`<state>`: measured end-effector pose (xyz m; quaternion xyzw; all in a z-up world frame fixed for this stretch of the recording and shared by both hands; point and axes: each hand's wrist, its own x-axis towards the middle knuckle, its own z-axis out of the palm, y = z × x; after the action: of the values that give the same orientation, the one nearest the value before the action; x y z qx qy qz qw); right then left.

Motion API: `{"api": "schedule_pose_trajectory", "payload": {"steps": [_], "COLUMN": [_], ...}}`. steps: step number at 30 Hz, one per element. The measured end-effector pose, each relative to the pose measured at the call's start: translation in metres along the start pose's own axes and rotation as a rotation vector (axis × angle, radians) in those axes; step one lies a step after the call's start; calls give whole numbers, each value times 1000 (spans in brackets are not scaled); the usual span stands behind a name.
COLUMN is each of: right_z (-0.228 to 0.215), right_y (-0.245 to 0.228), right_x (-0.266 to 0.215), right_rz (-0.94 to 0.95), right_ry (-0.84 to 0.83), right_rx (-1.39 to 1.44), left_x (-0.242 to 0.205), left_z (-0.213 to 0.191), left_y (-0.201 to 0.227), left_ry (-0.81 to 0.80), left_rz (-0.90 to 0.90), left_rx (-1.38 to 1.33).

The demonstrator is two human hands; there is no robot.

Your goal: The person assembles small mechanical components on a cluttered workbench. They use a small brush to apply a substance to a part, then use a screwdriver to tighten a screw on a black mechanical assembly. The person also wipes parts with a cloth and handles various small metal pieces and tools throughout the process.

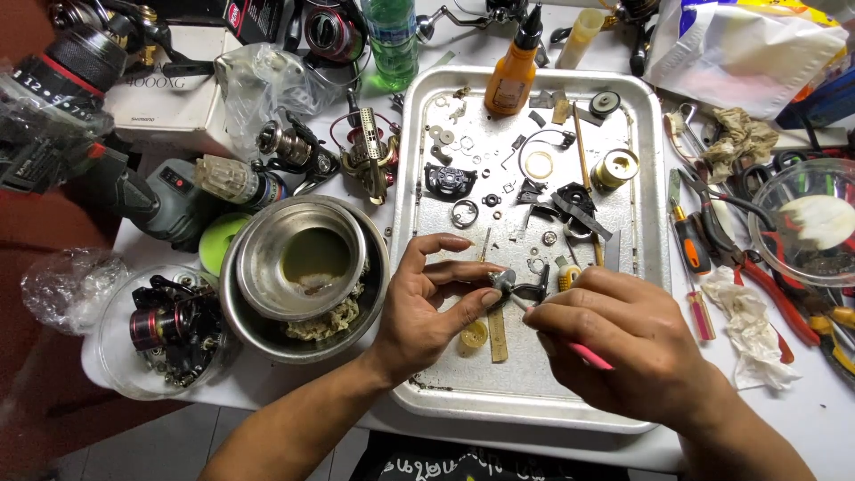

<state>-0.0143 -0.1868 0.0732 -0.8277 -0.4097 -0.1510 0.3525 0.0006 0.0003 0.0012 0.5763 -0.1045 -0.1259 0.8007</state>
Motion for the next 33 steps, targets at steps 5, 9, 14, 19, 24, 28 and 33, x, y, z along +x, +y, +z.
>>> {"api": "schedule_pose_trajectory", "payload": {"steps": [5, 9, 14, 19, 24, 28, 33], "right_z": [-2, -3, -5, -4, -4, -4, -3], "right_y": [6, 7, 6, 5, 7, 6, 5], "right_x": [-4, -2, -8, -6, -6, -9, -3], "right_rz": [37, 111, 223, 215, 210, 305, 260], "right_ry": [66, 89, 180, 222, 178, 251, 165], "right_rx": [4, 114, 190, 193, 135, 191, 157], "left_x": [2, 3, 3, 1, 0, 0, 0], "left_z": [-3, -5, -5, -4, -2, -3, -3], "left_y": [0, -5, -5, -3, -2, -2, -2], "left_ry": [-13, -69, -87, -110, -51, -63, -82], "left_rz": [-89, -140, -131, -77, -97, -91, -90], "left_rx": [-130, -233, -229, -193, -126, -146, -160]}}
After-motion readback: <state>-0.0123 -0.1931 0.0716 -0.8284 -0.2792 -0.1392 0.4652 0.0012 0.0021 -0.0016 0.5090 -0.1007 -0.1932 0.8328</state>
